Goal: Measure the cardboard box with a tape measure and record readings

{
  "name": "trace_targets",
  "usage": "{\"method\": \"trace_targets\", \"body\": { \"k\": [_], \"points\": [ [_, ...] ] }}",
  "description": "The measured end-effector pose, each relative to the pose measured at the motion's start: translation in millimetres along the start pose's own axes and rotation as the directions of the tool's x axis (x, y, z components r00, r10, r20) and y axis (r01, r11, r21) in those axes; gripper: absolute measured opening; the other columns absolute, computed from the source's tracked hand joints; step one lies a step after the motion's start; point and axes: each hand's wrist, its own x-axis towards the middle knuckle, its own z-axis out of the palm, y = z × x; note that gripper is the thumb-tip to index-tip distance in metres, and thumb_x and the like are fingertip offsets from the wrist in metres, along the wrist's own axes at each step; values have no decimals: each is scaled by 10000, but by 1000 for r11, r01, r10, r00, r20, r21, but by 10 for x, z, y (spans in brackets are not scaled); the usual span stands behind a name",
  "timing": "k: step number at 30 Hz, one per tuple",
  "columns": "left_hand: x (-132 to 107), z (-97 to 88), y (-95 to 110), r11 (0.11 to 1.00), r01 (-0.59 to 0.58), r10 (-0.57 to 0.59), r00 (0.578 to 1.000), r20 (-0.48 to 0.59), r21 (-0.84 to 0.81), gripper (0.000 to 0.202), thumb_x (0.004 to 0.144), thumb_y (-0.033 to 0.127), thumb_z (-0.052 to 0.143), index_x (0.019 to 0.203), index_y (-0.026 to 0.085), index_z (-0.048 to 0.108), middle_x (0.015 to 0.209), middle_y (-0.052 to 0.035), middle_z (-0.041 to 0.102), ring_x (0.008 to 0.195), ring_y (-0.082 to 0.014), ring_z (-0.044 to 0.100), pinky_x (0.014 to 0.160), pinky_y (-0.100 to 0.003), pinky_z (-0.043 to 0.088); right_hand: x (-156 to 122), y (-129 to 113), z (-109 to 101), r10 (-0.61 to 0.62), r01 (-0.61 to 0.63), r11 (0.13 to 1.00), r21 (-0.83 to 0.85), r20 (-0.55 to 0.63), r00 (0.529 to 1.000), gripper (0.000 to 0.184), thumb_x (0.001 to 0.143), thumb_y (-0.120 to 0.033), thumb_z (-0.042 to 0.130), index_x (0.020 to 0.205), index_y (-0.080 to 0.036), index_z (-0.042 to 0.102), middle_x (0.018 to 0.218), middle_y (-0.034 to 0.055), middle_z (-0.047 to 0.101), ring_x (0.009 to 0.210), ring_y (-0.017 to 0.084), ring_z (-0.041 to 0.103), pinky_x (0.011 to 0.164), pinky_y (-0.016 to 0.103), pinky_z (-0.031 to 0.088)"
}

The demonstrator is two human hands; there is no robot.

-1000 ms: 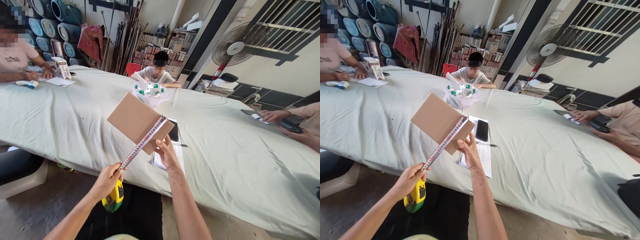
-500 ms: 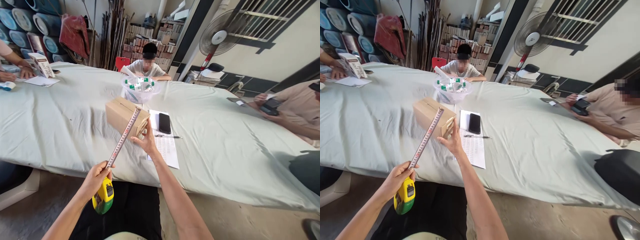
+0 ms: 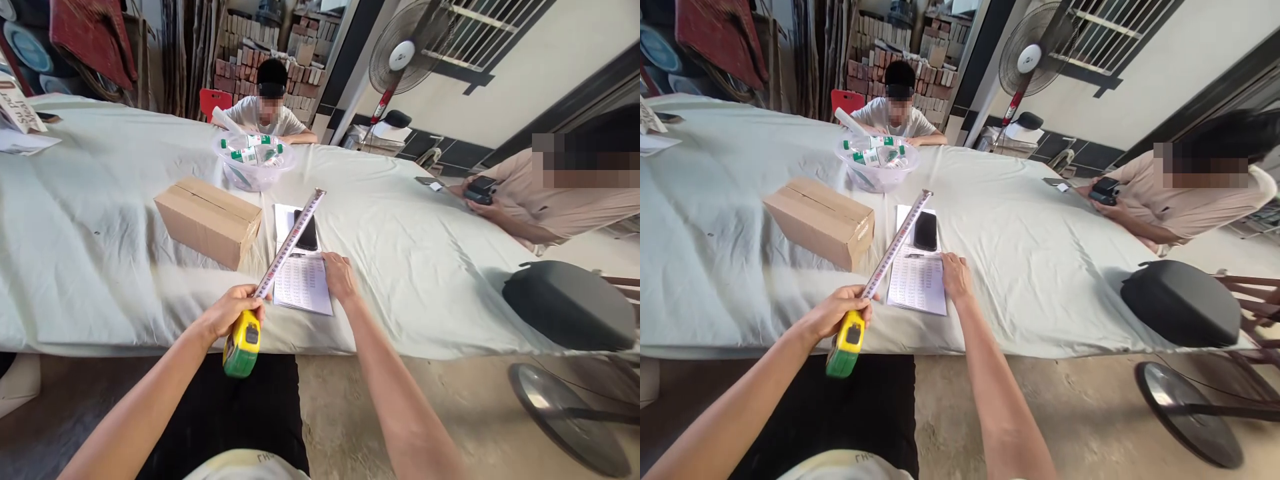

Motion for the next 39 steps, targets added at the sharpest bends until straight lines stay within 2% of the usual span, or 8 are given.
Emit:
{"method": "trace_targets", "body": {
  "k": [6, 11, 13, 17, 19, 22, 30, 39],
  "points": [
    [570, 73, 134, 995, 76, -68, 990, 124, -60, 221, 744, 185, 670, 950, 113, 636, 627, -21, 616, 532, -125, 584, 534, -237, 462, -267, 136, -160, 16, -16, 1000, -26, 26, 1000, 171, 796, -144, 535, 851, -238, 667, 940, 82, 661, 847, 251, 597, 740, 368, 452],
    [590, 52, 29, 986, 123, -114, 989, 90, -108, 177, 803, 190, 625, 965, 120, 639, 844, -56, 663, 564, -93, 601, 553, -220, 489, -509, 132, -326, 102, -98, 995, 36, -139, 985, 132, 878, -261, 457, 960, -227, 556, 1017, 86, 611, 822, 216, 602, 722, 359, 461],
    [560, 36, 1, 985, 147, -139, 986, 89, -94, 226, 801, 183, 624, 1016, 114, 630, 953, -97, 690, 596, -110, 629, 576, -235, 507, -589, 50, -345, 157, -105, 970, 220, -236, 959, 138, 904, -338, 445, 987, -239, 494, 1019, 67, 592, 797, 185, 607, 678, 328, 475],
    [569, 11, 0, 978, 210, -207, 969, 134, -10, 354, 782, 152, 623, 1130, 103, 578, 1052, -147, 706, 644, -157, 679, 629, -273, 530, -714, -175, -256, 332, -14, 676, 737, -286, 899, 211, 853, -425, 567, 868, -261, 436, 735, -41, 528, 560, 110, 523, 525, 249, 427],
    [595, 8, 11, 974, 226, -226, 964, 144, 11, 367, 780, 150, 618, 1138, 107, 551, 1030, -149, 716, 659, -176, 694, 636, -284, 534, -767, -250, -175, 378, -57, 574, 817, -203, 903, 238, 840, -429, 584, 828, -255, 422, 625, -66, 510, 506, 103, 507, 521, 247, 434],
    [620, 23, 26, 969, 238, -244, 958, 150, 61, 397, 767, 166, 642, 1144, 128, 525, 1011, -142, 725, 677, -197, 708, 594, -274, 527, -830, -294, -74, 409, -169, 519, 838, -70, 910, 249, 805, -423, 608, 822, -241, 438, 625, -48, 594, 535, 128, 586, 563, 276, 490],
    [648, 69, 2, 975, 148, -175, 971, 164, 166, 488, 696, 212, 766, 1156, 182, 605, 1151, -113, 674, 713, -196, 718, 618, -262, 538, -868, -363, -52, 347, -220, 649, 728, -27, 937, 247, 837, -414, 538, 964, -212, 602, 890, 38, 678, 708, 171, 674, 685, 336, 535],
    [684, 38, -4, 974, 140, -179, 957, 226, 180, 441, 709, 214, 762, 1122, 150, 620, 1187, -139, 652, 746, -194, 710, 668, -271, 539, -874, -321, -31, 251, -167, 818, 551, -79, 965, 69, 796, -254, 534, 735, -225, 520, 655, -37, 530, 588, 140, 531, 598, 289, 422]
  ]
}}
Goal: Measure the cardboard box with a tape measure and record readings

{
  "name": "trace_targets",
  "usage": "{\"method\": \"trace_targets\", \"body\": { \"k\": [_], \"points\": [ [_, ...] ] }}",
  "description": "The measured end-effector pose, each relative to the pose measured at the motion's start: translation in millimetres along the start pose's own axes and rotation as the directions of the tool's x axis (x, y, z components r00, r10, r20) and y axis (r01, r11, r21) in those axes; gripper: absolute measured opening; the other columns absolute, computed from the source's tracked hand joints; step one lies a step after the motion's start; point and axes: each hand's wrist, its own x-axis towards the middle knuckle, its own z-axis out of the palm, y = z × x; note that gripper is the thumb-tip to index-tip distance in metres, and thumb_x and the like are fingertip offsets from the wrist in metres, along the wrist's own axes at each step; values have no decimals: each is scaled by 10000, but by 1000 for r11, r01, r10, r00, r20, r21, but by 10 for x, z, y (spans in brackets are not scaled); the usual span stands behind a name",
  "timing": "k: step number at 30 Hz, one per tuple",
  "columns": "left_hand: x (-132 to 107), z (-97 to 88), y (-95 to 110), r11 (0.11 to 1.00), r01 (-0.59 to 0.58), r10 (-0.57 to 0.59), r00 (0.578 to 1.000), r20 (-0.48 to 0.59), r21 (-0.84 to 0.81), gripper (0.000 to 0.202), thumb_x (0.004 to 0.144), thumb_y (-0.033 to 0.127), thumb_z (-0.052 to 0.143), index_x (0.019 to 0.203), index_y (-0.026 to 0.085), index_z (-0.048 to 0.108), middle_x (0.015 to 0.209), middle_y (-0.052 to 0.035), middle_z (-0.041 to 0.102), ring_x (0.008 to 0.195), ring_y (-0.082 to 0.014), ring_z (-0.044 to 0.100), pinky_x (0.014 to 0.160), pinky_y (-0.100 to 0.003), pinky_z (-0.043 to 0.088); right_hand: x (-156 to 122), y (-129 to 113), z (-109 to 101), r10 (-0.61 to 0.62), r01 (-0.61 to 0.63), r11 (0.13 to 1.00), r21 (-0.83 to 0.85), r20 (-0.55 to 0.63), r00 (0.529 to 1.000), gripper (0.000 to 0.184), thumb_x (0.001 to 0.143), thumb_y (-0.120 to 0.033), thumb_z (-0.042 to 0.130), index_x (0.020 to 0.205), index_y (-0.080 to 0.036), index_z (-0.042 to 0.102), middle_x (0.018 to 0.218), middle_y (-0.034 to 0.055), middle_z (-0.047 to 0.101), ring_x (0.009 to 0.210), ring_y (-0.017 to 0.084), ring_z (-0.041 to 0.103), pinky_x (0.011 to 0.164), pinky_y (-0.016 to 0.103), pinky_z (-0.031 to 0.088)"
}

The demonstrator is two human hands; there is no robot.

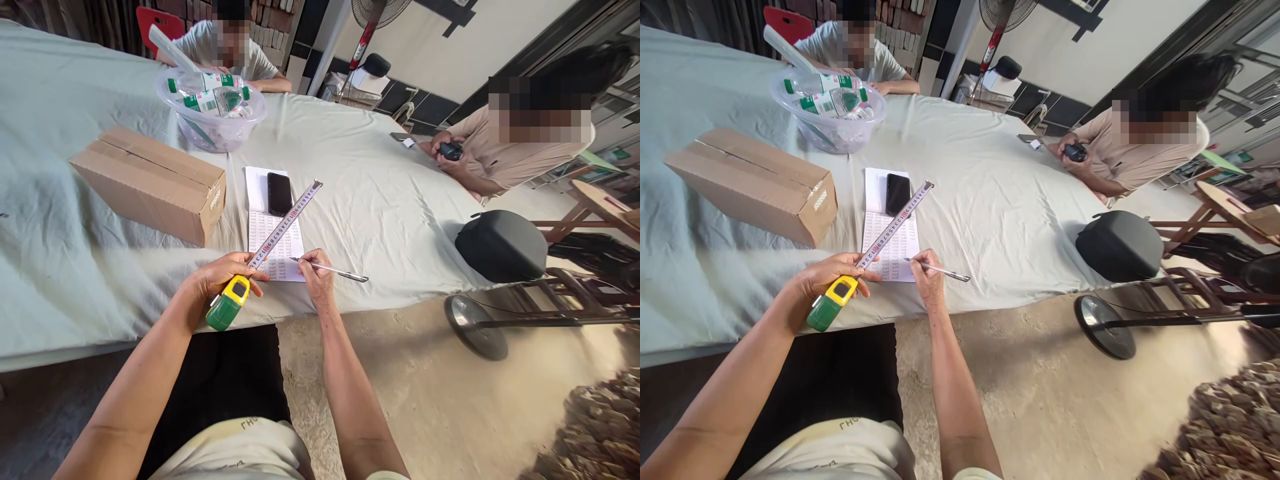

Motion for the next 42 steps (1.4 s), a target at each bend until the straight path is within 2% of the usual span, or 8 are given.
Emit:
{"method": "trace_targets", "body": {
  "k": [9, 17, 27, 34, 42],
  "points": [
    [-9, 7, 1, 1000, -1, 2, 1000, 10, -27, 407, 725, 198, 749, 1111, 154, 630, 1089, -91, 675, 731, -187, 698, 621, -254, 520, 27, -66, -11, -29, 31, 998, -54, 47, 999, 94, 800, -239, 522, 707, -240, 508, 686, -19, 520, 679, 167, 493, 646, 307, 391],
    [20, -31, -37, 1000, -4, 5, 999, 33, -30, 371, 732, 211, 734, 1083, 135, 638, 1162, -124, 645, 720, -178, 702, 652, -262, 532, 40, -30, 0, -47, 50, 996, -71, 48, 998, 89, 795, -239, 519, 706, -238, 509, 676, -27, 515, 659, 160, 496, 630, 298, 391],
    [25, -34, -42, 999, 0, 1, 1000, 28, -38, 382, 713, 224, 751, 1072, 135, 654, 1136, -127, 654, 715, -180, 702, 670, -271, 537, 38, -9, 12, -70, 75, 993, -88, 56, 996, 99, 807, -221, 518, 709, -233, 512, 672, -28, 516, 656, 155, 499, 625, 286, 392],
    [-3, -13, -5, 998, 33, -33, 999, 5, -46, 384, 711, 212, 748, 1072, 142, 639, 1129, -120, 668, 688, -167, 703, 611, -242, 526, 38, 6, 11, -81, 85, 993, -79, 51, 995, 110, 805, -216, 521, 698, -224, 498, 659, -31, 514, 634, 147, 487, 600, 274, 381],
    [1, -21, -10, 998, 24, -23, 1000, 10, -57, 334, 728, 205, 738, 1039, 139, 638, 1080, -118, 676, 711, -189, 714, 652, -276, 542, 42, 4, 6, -86, 87, 994, -61, 16, 996, 109, 792, -205, 522, 688, -222, 497, 651, -32, 510, 626, 143, 492, 599, 271, 389]
  ]
}}
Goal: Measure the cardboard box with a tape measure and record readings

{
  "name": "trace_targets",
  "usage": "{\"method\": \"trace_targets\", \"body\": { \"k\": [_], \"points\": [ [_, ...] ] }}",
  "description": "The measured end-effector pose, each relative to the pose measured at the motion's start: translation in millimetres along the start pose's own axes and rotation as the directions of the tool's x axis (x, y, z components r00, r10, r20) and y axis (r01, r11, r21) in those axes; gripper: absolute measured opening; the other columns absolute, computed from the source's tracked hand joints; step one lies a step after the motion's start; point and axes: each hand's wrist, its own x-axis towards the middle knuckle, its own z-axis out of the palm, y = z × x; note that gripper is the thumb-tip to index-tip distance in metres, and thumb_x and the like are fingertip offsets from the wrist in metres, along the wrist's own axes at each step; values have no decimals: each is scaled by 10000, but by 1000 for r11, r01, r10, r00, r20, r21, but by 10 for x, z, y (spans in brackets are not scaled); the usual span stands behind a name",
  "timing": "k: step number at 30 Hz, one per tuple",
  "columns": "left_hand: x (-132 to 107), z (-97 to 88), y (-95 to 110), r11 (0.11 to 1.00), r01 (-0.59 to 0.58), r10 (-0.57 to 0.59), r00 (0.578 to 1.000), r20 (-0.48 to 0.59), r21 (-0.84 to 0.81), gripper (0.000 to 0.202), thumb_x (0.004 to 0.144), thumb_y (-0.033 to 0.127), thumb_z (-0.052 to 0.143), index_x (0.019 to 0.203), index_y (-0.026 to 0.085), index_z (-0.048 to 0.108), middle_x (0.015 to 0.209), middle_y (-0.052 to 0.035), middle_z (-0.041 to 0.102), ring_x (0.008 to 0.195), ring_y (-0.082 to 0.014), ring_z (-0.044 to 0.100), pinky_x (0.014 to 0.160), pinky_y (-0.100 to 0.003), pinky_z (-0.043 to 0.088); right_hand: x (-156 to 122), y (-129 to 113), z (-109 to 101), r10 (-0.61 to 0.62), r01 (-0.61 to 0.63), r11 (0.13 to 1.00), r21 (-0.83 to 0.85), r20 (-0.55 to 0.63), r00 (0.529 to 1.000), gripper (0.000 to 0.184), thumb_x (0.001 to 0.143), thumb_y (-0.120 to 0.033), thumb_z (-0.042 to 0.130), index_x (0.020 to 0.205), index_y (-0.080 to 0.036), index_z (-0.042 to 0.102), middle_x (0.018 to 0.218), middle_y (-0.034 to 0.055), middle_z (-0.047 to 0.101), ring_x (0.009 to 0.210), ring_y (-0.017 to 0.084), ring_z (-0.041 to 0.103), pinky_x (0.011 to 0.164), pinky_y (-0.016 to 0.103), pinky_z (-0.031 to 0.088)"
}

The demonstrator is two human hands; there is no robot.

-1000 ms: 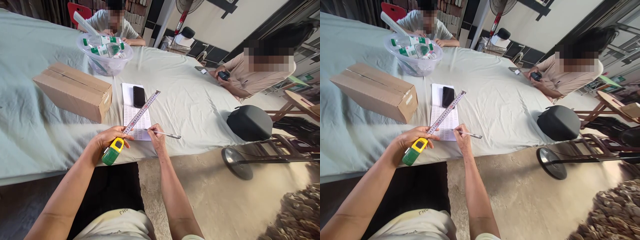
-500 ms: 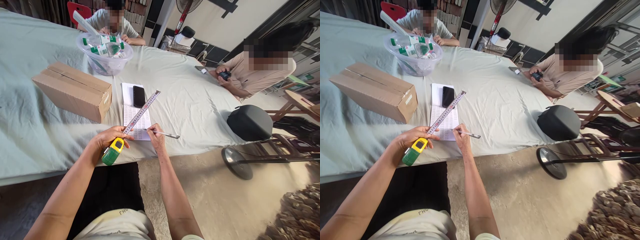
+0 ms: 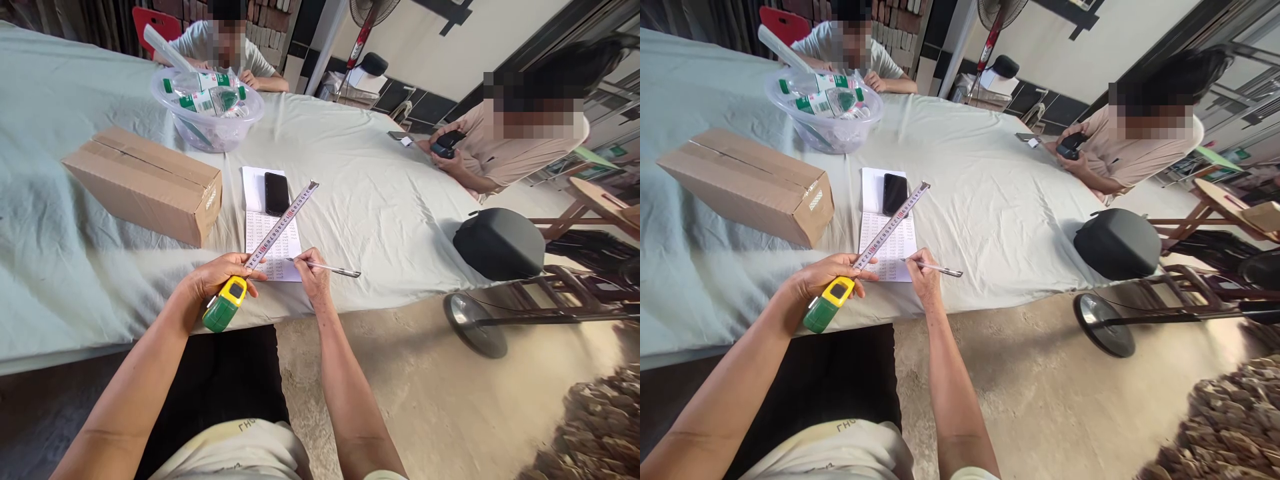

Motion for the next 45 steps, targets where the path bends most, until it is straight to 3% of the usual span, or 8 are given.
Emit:
{"method": "trace_targets", "body": {
  "k": [17, 45],
  "points": [
    [-12, -4, -8, 1000, 3, -3, 1000, -9, -2, 307, 746, 192, 706, 1036, 135, 621, 1082, -130, 682, 696, -190, 715, 649, -280, 540, -5, 28, 12, -26, 26, 1000, -15, 15, 1000, 119, 800, -204, 527, 686, -222, 500, 639, -38, 505, 611, 137, 483, 582, 263, 380],
    [-9, -36, -38, 1000, -12, 12, 1000, 2, -21, 330, 745, 194, 703, 1057, 134, 614, 1108, -151, 690, 712, -200, 721, 652, -280, 537, -23, 23, 8, -19, 17, 999, -31, -58, 998, 141, 800, -213, 513, 665, -224, 473, 649, -32, 493, 609, 137, 470, 577, 263, 380]
  ]
}}
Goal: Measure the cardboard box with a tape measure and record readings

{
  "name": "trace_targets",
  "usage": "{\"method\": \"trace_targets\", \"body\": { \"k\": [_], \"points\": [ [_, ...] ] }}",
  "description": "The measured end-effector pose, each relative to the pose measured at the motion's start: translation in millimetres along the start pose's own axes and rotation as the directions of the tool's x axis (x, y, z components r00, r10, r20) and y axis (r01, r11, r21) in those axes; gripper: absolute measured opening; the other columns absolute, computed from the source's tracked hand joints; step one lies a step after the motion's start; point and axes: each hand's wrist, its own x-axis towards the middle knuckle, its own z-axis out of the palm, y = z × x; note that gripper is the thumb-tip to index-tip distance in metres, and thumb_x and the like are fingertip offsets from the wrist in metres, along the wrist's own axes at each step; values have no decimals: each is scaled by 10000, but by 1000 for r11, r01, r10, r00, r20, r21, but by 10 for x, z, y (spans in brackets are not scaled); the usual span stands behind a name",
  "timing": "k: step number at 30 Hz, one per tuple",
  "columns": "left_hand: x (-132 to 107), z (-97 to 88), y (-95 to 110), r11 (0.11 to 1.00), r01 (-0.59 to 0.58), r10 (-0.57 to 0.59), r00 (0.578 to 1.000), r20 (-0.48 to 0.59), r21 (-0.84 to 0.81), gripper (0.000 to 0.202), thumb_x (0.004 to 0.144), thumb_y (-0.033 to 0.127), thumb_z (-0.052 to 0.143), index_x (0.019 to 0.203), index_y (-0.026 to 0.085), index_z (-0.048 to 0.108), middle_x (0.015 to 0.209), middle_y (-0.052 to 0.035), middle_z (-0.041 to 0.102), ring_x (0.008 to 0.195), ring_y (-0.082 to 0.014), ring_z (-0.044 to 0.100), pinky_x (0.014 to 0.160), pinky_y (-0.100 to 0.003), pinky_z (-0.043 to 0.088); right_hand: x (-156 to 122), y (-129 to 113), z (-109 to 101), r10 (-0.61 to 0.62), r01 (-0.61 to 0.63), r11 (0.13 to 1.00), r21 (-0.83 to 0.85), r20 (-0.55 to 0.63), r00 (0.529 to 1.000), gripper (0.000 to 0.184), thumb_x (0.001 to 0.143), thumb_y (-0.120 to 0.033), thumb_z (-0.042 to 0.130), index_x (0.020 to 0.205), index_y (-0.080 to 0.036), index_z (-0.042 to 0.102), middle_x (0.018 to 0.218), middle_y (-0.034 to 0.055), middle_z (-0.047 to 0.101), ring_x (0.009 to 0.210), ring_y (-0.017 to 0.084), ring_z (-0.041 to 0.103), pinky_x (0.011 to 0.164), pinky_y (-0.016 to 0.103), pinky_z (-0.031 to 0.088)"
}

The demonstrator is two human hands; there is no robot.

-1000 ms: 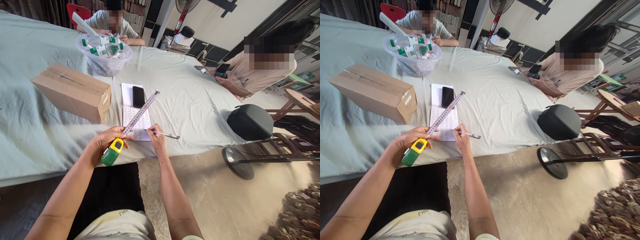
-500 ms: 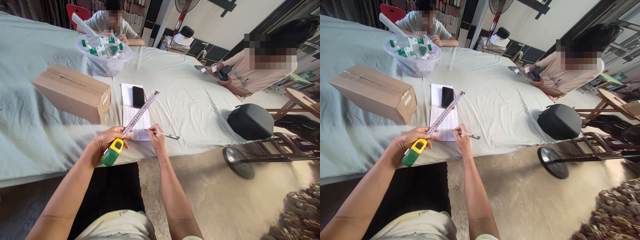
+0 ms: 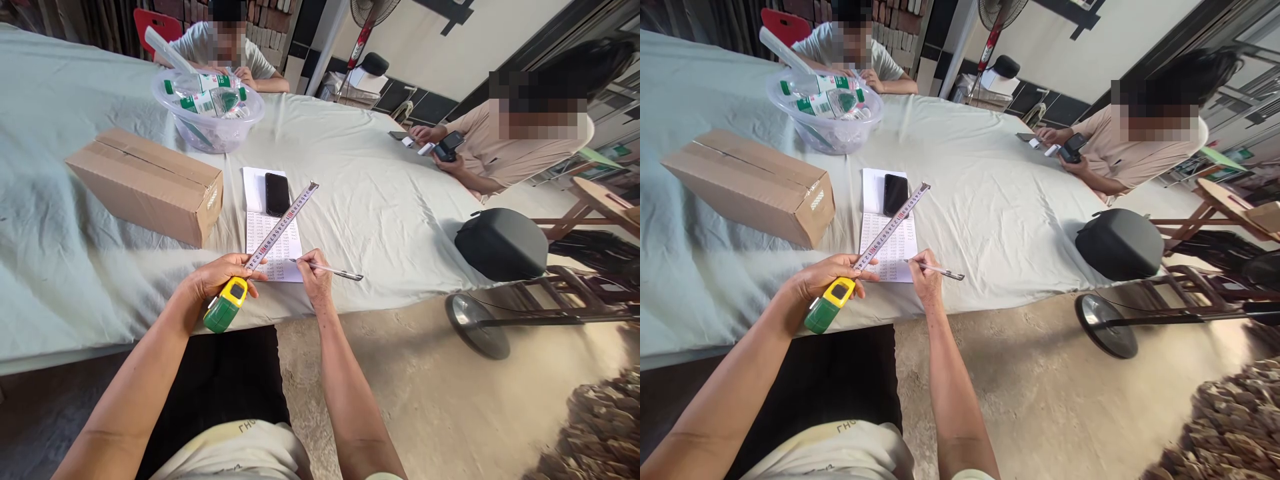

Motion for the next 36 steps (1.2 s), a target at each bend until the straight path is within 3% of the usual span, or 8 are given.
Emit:
{"method": "trace_targets", "body": {
  "k": [17, 26, 36],
  "points": [
    [-30, 73, 58, 1000, 30, -30, 999, -31, 5, 314, 713, 202, 730, 1004, 146, 626, 1038, -115, 692, 668, -183, 706, 631, -276, 528, 3, -11, 5, -15, 15, 1000, -5, 22, 1000, 136, 792, -195, 515, 669, -225, 466, 625, -38, 494, 594, 137, 470, 573, 267, 372],
    [-33, 85, 75, 1000, 26, -26, 999, -39, 12, 304, 708, 197, 725, 990, 140, 627, 1023, -120, 698, 662, -186, 705, 620, -275, 522, 2, 5, 3, -5, 4, 1000, -14, -31, 1000, 132, 793, -210, 506, 668, -228, 467, 642, -32, 497, 595, 139, 471, 566, 267, 380],
    [-37, 74, 76, 999, 32, -31, 999, -38, 20, 326, 725, 201, 703, 1030, 134, 607, 1057, -144, 700, 667, -191, 705, 591, -270, 518, 5, -2, 9, -5, 5, 1000, -16, -14, 1000, 135, 790, -194, 504, 668, -228, 457, 630, -39, 485, 578, 135, 453, 558, 266, 366]
  ]
}}
